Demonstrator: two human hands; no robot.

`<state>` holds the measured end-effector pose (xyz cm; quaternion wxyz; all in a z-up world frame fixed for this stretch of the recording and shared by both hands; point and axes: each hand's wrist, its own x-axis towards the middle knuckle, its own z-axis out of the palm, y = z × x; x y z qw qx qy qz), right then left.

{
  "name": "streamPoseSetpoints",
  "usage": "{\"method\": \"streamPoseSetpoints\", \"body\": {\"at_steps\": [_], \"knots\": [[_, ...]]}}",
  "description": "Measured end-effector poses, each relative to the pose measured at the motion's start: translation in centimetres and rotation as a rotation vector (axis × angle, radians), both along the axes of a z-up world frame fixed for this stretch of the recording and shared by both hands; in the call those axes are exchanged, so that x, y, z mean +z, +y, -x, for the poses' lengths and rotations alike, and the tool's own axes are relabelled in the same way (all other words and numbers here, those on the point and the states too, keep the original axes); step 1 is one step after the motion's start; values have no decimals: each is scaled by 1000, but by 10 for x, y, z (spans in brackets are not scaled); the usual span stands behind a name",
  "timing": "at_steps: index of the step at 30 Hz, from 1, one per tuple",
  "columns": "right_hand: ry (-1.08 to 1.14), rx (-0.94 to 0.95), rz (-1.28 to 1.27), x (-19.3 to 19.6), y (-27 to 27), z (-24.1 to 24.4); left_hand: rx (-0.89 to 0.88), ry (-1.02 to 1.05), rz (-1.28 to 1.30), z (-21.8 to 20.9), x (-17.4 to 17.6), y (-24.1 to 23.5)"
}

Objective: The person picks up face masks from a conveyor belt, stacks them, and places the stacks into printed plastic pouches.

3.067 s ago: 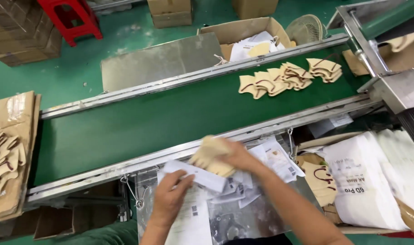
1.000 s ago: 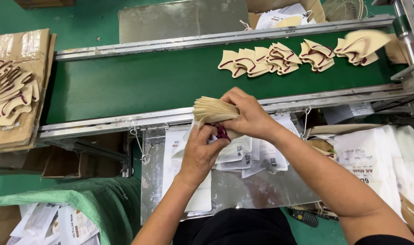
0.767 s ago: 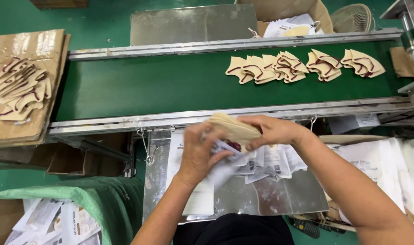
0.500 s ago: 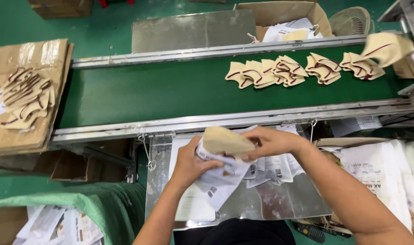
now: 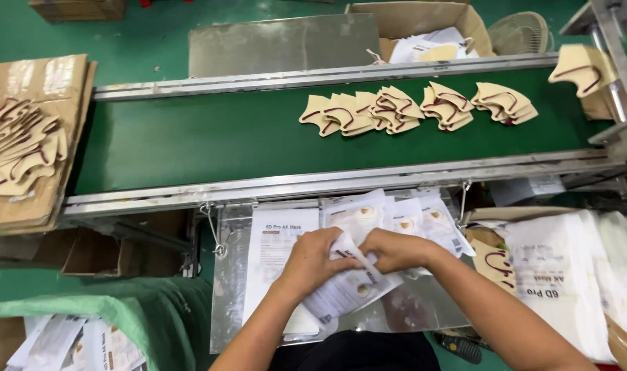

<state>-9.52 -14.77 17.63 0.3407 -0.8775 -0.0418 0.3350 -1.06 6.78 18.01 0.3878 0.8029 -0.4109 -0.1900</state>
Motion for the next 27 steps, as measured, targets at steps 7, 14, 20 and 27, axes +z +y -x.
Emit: {"method": "streamPoseSetpoints", "body": {"at_steps": [7, 14, 20, 27], "knots": [[-296, -144, -222, -24, -10, 11, 83, -19, 161, 8, -20, -3], [-578, -335, -516, -38, 22, 18, 144, 310, 442, 4, -40, 22], [-491, -512, -563, 3, 51, -9, 300, 286, 300, -1, -25, 44], [-680, -483, -383, -7, 82, -12, 338, 49, 262, -4, -1, 46]]}}
